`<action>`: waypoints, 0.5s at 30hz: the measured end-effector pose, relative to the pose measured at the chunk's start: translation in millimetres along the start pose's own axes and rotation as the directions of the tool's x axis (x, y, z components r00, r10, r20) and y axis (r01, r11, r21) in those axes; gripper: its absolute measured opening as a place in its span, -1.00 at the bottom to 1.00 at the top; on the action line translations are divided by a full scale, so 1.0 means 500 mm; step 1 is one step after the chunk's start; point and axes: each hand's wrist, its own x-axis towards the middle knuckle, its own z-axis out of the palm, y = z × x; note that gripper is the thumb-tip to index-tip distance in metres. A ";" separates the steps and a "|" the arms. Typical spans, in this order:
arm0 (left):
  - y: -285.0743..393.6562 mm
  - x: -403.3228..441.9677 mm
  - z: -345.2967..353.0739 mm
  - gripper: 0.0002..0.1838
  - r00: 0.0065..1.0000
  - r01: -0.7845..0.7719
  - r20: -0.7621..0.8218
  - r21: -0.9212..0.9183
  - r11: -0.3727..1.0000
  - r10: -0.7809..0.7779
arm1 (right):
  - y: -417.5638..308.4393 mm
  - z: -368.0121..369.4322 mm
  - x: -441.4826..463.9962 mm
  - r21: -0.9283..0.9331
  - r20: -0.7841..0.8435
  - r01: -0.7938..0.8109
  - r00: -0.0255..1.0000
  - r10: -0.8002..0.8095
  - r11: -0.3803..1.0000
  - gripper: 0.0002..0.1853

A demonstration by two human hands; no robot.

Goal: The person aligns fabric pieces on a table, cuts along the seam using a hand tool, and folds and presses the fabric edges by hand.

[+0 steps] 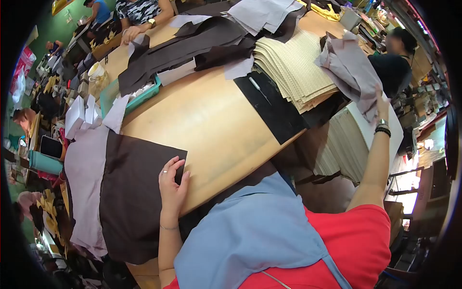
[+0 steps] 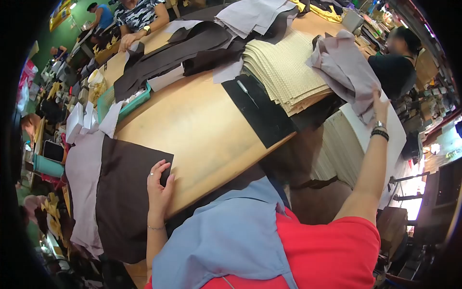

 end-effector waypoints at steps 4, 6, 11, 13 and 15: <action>-0.004 0.013 0.001 -0.66 0.999 -0.053 -0.009 0.005 0.999 0.053 | -0.077 -0.014 -0.010 -0.083 -0.290 0.542 0.790 -0.540 0.836 -0.12; -0.003 0.014 -0.001 -0.66 0.995 -0.097 -0.009 0.069 0.993 0.098 | -0.187 0.012 -0.107 0.160 -0.209 0.700 0.713 -0.669 0.696 -0.33; -0.008 0.011 -0.040 -0.66 0.997 -0.043 -0.051 0.134 0.990 0.050 | -0.370 0.134 -0.511 0.594 0.484 0.416 0.499 -0.719 0.689 -0.57; -0.029 0.022 -0.092 -0.66 0.982 0.017 -0.182 0.329 0.944 0.046 | -0.404 0.164 -0.649 0.680 0.579 0.431 0.181 -0.795 0.593 -0.66; -0.075 0.026 -0.155 -0.63 0.946 0.139 -0.323 0.448 0.883 0.015 | -0.420 0.178 -0.755 0.732 0.535 0.508 -0.013 -0.845 0.455 -0.72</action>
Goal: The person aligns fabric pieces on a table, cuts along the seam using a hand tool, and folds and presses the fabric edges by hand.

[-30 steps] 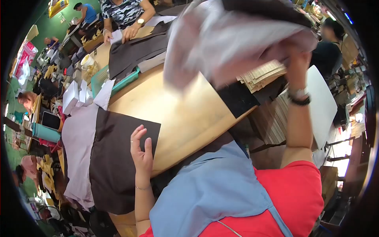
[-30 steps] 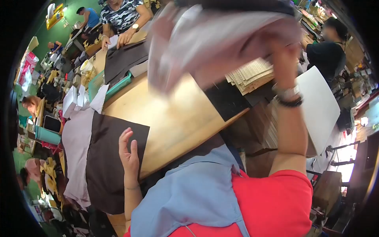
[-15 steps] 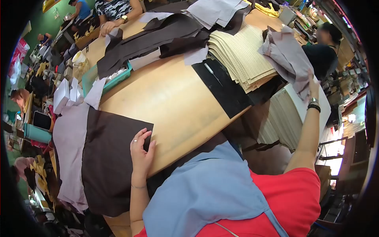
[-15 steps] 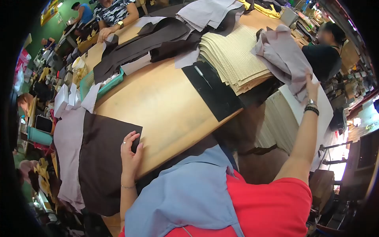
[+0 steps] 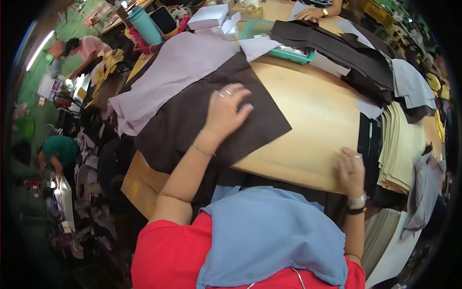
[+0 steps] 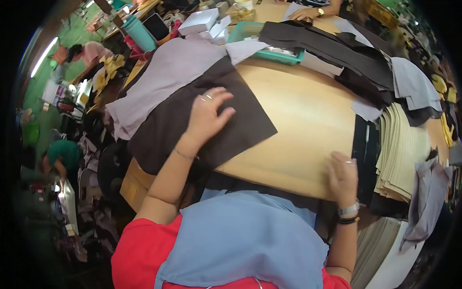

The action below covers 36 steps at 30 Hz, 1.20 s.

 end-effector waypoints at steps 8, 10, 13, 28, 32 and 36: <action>-0.015 -0.075 0.023 -0.26 0.941 0.014 0.337 0.071 0.997 -0.037 | -0.051 0.092 0.026 -0.042 0.036 0.108 0.994 -0.107 0.993 -0.68; 0.004 -0.085 0.049 -0.53 0.951 0.066 0.300 0.035 0.997 -0.074 | -0.048 0.092 0.025 -0.048 0.036 0.105 0.994 -0.103 0.993 -0.68; 0.042 -0.075 0.062 -0.73 0.956 0.120 0.273 -0.021 0.993 -0.109 | -0.054 0.086 0.028 -0.045 0.049 0.096 0.994 -0.094 0.994 -0.66; 0.078 0.039 0.032 -0.66 0.989 -0.087 0.088 -0.277 0.957 0.116 | -0.044 0.088 0.028 0.203 -0.050 0.079 0.996 -0.071 0.976 -0.70; -0.087 0.123 0.159 -0.52 0.987 0.136 -0.118 0.243 0.960 -0.110 | -0.050 0.094 0.029 0.082 -0.061 0.122 0.991 -0.117 0.989 -0.70; -0.130 0.177 0.172 -0.53 0.954 0.279 0.022 0.290 0.915 -0.297 | -0.044 0.098 0.024 0.071 -0.056 0.113 0.992 -0.109 0.991 -0.72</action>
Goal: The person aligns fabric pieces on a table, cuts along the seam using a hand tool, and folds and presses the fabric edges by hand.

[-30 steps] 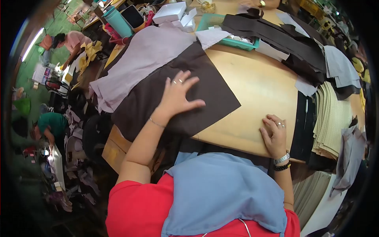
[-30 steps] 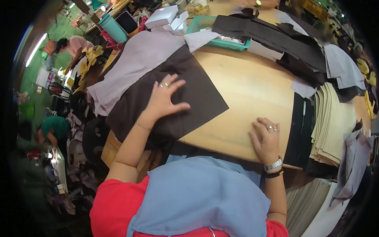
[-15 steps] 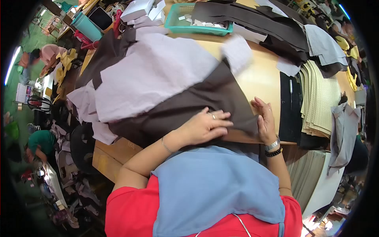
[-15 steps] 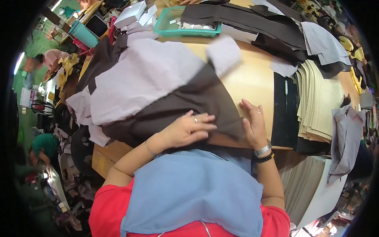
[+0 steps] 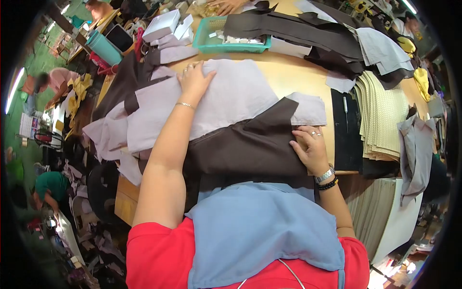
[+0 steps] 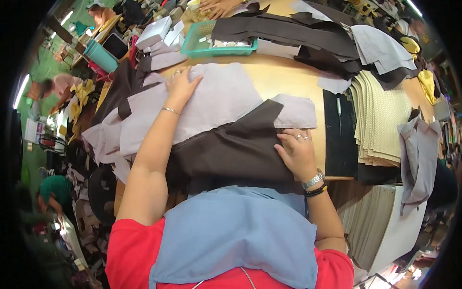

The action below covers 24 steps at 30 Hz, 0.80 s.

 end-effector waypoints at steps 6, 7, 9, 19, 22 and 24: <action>0.006 -0.004 -0.090 -0.66 0.985 -0.147 -0.131 -0.289 0.946 0.113 | 0.002 -0.011 0.011 0.054 -0.080 0.043 0.996 -0.038 0.998 -0.75; 0.008 -0.012 -0.097 -0.69 0.965 -0.215 -0.222 -0.353 0.911 0.141 | 0.005 -0.014 0.005 0.091 -0.092 0.027 0.996 -0.019 0.995 -0.75; 0.019 -0.031 -0.121 -0.71 0.896 -0.346 -0.405 -0.383 0.857 0.181 | 0.009 -0.011 -0.003 0.250 -0.138 -0.108 0.980 0.146 0.962 -0.77; 0.082 -0.138 -0.252 -0.78 0.672 -0.683 -0.725 -0.529 0.504 0.150 | 0.043 -0.072 0.178 0.033 -0.247 0.165 0.957 -0.152 0.986 -0.48; 0.117 -0.134 -0.284 -0.77 0.623 -0.765 -0.765 -0.554 0.328 0.161 | 0.018 -0.048 0.253 0.014 -0.080 0.426 0.902 -0.424 0.905 -0.07; 0.130 -0.129 -0.284 -0.77 0.709 -0.669 -0.688 -0.588 0.455 0.152 | -0.032 -0.023 0.278 0.208 -0.018 0.538 0.837 -0.546 0.817 -0.12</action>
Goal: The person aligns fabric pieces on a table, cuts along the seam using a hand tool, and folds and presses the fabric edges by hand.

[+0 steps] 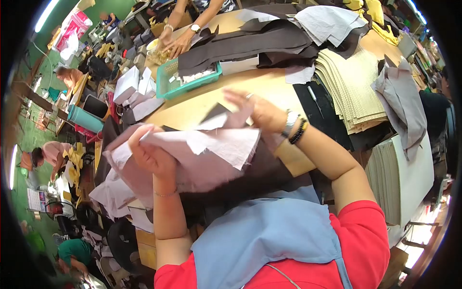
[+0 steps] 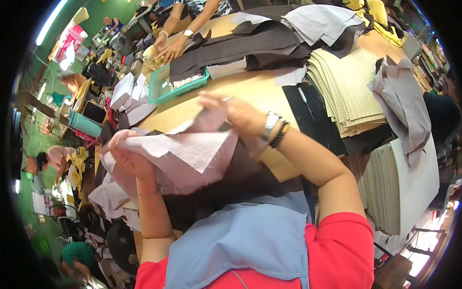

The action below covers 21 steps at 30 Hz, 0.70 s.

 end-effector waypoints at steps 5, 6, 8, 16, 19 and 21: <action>0.003 -0.003 0.033 -0.78 0.914 0.227 0.298 0.186 0.956 -0.275 | -0.027 0.067 0.038 0.172 0.010 0.024 1.000 -0.026 0.985 -0.64; -0.024 -0.020 0.033 -0.77 0.907 0.245 0.294 0.214 0.946 -0.302 | -0.032 0.057 0.032 0.405 0.064 -0.133 0.991 0.117 0.905 -0.68; -0.078 -0.054 0.037 -0.72 0.874 0.333 0.288 0.231 0.914 -0.392 | 0.016 0.055 0.029 0.135 0.074 -0.111 0.992 0.101 0.985 -0.71; -0.178 -0.202 0.052 -0.29 0.599 0.355 0.486 0.553 0.754 -0.637 | 0.348 -0.196 -0.056 -0.241 -0.824 -0.679 0.520 0.223 0.694 -0.12; -0.153 -0.190 0.062 -0.30 0.595 0.379 0.518 0.493 0.783 -0.614 | 0.379 -0.246 -0.046 0.189 -0.851 -0.896 0.054 0.523 0.401 0.12; -0.159 -0.193 0.058 -0.31 0.589 0.382 0.525 0.490 0.784 -0.614 | 0.410 -0.257 -0.053 0.288 -0.762 -0.881 0.027 0.647 0.376 -0.10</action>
